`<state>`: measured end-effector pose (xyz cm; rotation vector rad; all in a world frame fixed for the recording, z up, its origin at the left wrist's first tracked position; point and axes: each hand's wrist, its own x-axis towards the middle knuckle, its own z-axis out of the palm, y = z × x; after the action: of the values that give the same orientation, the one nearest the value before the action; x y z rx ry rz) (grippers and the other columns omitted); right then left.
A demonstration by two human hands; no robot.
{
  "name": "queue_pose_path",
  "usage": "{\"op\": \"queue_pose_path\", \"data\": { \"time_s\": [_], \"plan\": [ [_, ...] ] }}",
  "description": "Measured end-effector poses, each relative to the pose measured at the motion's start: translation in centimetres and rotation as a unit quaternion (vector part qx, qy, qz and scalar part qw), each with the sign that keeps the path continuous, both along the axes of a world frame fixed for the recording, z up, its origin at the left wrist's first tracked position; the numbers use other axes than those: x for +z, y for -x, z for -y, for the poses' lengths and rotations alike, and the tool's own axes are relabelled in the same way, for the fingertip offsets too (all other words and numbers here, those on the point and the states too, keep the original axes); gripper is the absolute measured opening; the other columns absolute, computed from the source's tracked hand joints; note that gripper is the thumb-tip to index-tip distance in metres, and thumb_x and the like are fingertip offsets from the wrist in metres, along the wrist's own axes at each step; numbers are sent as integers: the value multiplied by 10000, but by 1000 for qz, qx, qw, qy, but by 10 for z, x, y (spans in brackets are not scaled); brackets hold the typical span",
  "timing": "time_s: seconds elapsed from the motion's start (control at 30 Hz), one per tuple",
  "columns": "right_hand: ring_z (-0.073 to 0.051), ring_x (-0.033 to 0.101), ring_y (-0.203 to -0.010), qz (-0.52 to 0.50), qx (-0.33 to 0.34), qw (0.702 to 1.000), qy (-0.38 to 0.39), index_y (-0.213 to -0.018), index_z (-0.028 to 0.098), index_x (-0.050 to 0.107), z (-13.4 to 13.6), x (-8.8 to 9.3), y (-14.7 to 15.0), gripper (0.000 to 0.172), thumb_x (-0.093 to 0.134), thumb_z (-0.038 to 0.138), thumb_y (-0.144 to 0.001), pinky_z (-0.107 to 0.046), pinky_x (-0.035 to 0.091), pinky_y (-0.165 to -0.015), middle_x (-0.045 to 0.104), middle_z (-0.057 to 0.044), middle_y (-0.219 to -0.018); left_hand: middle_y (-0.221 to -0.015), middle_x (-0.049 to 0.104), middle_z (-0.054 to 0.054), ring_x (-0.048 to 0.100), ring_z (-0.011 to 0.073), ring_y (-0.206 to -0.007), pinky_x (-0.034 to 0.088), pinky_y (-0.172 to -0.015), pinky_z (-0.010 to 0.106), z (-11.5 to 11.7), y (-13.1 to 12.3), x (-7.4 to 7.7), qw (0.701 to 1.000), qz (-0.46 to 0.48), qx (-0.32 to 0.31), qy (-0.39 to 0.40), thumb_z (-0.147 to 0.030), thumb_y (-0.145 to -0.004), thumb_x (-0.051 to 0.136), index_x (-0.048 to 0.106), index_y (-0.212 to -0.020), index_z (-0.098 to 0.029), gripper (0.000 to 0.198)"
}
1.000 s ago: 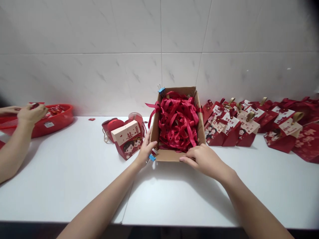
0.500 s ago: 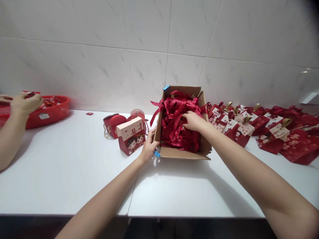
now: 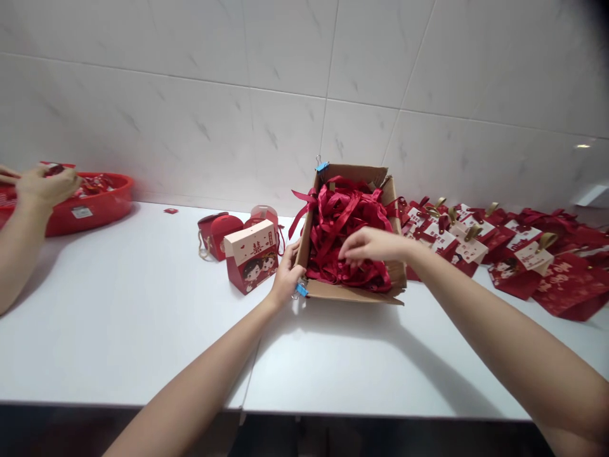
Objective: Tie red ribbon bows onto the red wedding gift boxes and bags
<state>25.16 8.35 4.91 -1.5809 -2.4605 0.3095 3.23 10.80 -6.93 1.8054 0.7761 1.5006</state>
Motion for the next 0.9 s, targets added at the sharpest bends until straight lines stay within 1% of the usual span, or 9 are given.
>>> {"op": "queue_pose_path", "data": {
  "time_s": [0.07, 0.17, 0.33, 0.43, 0.5, 0.6, 0.67, 0.77, 0.9],
  "plan": [
    [-136, 659, -741, 20, 39, 998, 48, -902, 249, 744, 4, -13, 3, 248, 566, 140, -768, -193, 500, -651, 738, 26, -908, -1234, 583, 50, 556, 241, -1104, 484, -926, 390, 1, 0, 1, 1000, 9, -16, 22, -169, -656, 423, 470, -1274, -242, 624],
    [-155, 651, -833, 30, 7, 999, 17, -979, 218, 723, 0, -23, -3, 361, 491, 52, -758, -217, 492, -717, 716, -15, -1029, -1264, 561, 45, 539, 246, -1117, 481, -923, 385, 2, 0, 2, 998, 16, -33, 51, -176, -647, 434, 453, -1287, -245, 644],
    [-217, 609, -940, 33, -63, 995, -67, -928, 140, 717, -9, -13, -20, 252, 508, 120, -789, -281, 467, -818, 663, -113, -1046, -1282, 543, 54, 540, 249, -1100, 495, -881, 373, 3, 0, 4, 996, 15, -40, 76, -181, -647, 450, 442, -1305, -233, 660],
    [-268, 563, -1045, 30, -91, 991, -89, -1013, 94, 692, -9, -9, -22, 278, 527, 152, -796, -338, 438, -894, 611, -171, -1129, -1239, 568, 58, 568, 245, -1043, 514, -828, 368, 2, 1, 4, 996, 10, -40, 80, -184, -656, 448, 439, -1316, -234, 661],
    [-257, 579, -1022, 21, -89, 993, -70, -1028, 109, 693, -8, -13, -18, 295, 509, 132, -799, -332, 447, -882, 636, -150, -1108, -1187, 595, 53, 582, 238, -1005, 515, -817, 368, 1, 1, 4, 996, 6, -37, 77, -183, -659, 445, 443, -1316, -242, 659],
    [-166, 640, -826, 7, -48, 999, 16, -938, 219, 731, -8, -25, -9, 281, 534, 102, -776, -238, 490, -750, 711, -25, -960, -1138, 614, 41, 588, 229, -975, 513, -823, 368, 0, 2, 3, 997, 0, -32, 68, -179, -665, 441, 447, -1314, -250, 653],
    [-139, 640, -730, 1, -51, 997, 61, -884, 239, 734, -10, -34, -3, 244, 591, 94, -751, -219, 494, -680, 722, -1, -893, -1140, 613, 41, 591, 225, -954, 519, -807, 365, -1, 2, 3, 998, -5, -30, 60, -178, -670, 433, 441, -1317, -247, 650],
    [-143, 629, -749, -21, -126, 990, 68, -929, 171, 682, -17, -43, 0, 122, 610, 181, -830, -275, 515, -698, 688, -48, -915, -1165, 606, 49, 595, 220, -930, 526, -786, 361, -2, 2, 2, 999, -14, -22, 46, -175, -679, 422, 435, -1319, -235, 643],
    [-144, 621, -825, -120, -198, 971, 67, -1048, 133, 598, -29, -41, -9, 254, 520, 341, -924, -318, 538, -724, 629, -58, -999, -1191, 604, 47, 587, 224, -988, 503, -868, 371, -3, 3, -1, 999, -33, 12, 7, -168, -685, 428, 467, -1295, -243, 616]
  ]
}}
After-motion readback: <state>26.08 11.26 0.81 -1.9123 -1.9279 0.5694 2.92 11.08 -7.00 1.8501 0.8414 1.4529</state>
